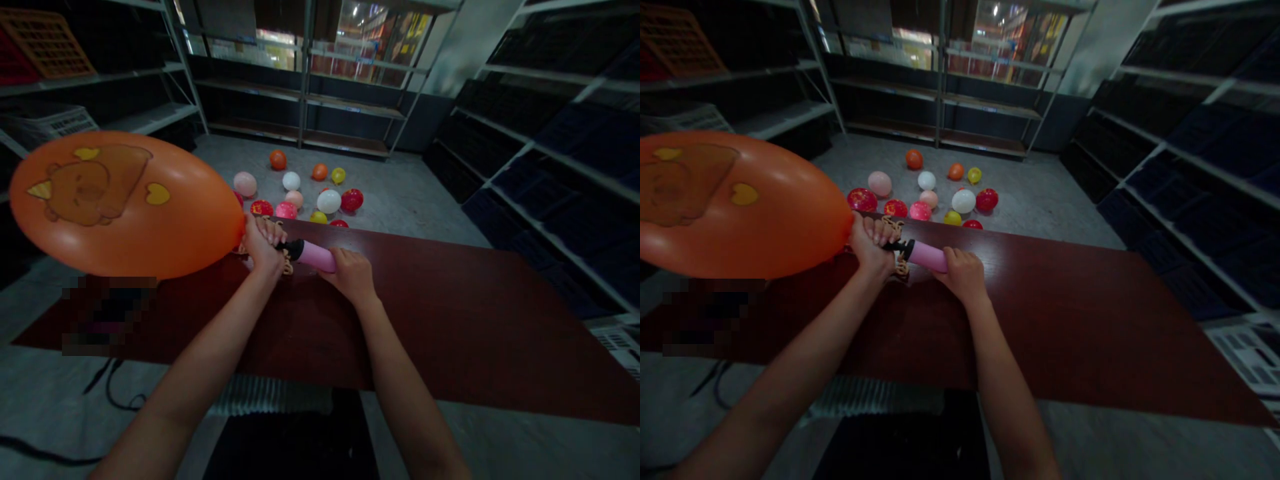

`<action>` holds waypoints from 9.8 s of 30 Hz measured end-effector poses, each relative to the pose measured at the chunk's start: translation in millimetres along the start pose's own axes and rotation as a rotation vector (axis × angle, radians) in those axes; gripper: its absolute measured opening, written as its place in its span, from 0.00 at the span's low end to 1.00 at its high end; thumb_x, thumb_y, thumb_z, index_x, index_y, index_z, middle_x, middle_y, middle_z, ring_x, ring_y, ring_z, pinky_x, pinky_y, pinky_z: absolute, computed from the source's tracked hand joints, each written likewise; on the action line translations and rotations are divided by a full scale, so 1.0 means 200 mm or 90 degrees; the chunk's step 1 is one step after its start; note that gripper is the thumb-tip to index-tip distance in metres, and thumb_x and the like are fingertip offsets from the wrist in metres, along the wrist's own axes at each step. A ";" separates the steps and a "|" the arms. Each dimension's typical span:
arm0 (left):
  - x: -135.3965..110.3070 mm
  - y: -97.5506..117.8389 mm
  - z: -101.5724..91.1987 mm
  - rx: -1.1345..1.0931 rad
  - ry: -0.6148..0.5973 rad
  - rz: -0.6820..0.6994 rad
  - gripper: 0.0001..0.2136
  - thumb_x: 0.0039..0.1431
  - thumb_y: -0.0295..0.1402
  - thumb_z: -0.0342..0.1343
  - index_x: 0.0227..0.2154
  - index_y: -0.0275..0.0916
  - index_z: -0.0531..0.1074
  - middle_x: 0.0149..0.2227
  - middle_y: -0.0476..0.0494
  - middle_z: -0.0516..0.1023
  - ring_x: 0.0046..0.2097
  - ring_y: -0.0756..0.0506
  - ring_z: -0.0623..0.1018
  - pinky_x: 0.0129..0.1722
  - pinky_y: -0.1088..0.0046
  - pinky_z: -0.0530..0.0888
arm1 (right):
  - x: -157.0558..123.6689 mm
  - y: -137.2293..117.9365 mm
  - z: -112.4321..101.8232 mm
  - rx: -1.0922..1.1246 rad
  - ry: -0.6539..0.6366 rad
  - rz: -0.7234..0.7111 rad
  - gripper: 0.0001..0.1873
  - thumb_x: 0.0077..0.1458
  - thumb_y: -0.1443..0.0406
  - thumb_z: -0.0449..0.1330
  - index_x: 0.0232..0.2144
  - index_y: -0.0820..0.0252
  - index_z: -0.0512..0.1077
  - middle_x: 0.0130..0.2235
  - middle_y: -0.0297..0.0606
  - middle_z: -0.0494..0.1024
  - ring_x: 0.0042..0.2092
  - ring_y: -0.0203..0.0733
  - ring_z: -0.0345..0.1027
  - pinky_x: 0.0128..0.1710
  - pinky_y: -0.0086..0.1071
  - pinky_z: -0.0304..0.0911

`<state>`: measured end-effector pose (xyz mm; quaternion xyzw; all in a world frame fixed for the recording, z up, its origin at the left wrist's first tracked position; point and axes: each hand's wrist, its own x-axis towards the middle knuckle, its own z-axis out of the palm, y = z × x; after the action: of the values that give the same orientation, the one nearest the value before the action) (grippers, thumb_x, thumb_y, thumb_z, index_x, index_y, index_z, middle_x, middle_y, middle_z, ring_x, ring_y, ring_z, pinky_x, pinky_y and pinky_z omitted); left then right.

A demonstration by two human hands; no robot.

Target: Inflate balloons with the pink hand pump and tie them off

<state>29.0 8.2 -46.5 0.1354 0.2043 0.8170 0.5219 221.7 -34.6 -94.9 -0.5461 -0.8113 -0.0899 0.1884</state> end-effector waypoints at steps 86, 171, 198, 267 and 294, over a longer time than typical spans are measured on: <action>-0.06 0.05 -0.03 0.887 -0.691 0.135 0.14 0.67 0.37 0.57 0.26 0.38 0.77 0.25 0.47 0.78 0.28 0.47 0.76 0.30 0.76 0.67 | 0.19 0.07 0.08 0.549 0.030 0.095 0.11 0.62 0.63 0.57 0.41 0.54 0.79 0.46 0.42 0.80 0.48 0.44 0.73 0.47 0.39 0.69; 0.12 0.19 -0.29 0.958 -0.366 0.112 0.19 0.68 0.45 0.49 0.32 0.37 0.78 0.34 0.41 0.79 0.39 0.41 0.78 0.41 0.65 0.74 | 0.19 -0.05 0.08 0.865 0.138 0.211 0.16 0.53 0.50 0.65 0.35 0.54 0.78 0.31 0.33 0.78 0.28 0.33 0.65 0.28 0.30 0.64; 0.05 0.23 -0.22 1.007 -0.513 0.066 0.14 0.64 0.34 0.51 0.45 0.38 0.78 0.42 0.42 0.80 0.45 0.41 0.78 0.47 0.65 0.73 | 0.19 -0.05 0.07 0.877 0.155 0.213 0.15 0.53 0.50 0.65 0.35 0.53 0.78 0.28 0.31 0.75 0.27 0.33 0.65 0.27 0.29 0.63; 0.03 0.18 -0.21 0.896 -0.567 0.319 0.14 0.67 0.40 0.56 0.28 0.38 0.76 0.40 0.40 0.78 0.46 0.41 0.77 0.51 0.61 0.72 | 0.19 -0.02 0.10 0.864 0.177 0.214 0.13 0.55 0.52 0.64 0.37 0.53 0.78 0.30 0.32 0.76 0.27 0.33 0.66 0.26 0.30 0.63; -0.06 0.15 -0.09 0.882 -0.413 0.320 0.12 0.69 0.36 0.51 0.42 0.37 0.78 0.42 0.40 0.82 0.45 0.42 0.79 0.48 0.65 0.73 | 0.18 -0.05 0.10 0.786 0.196 0.225 0.14 0.57 0.54 0.62 0.39 0.55 0.79 0.34 0.35 0.79 0.31 0.36 0.68 0.32 0.31 0.65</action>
<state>1.4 -16.7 -48.2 0.7009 0.4664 0.5174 0.1531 196.2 -0.5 -97.7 -0.4435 -0.5755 0.3473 0.5928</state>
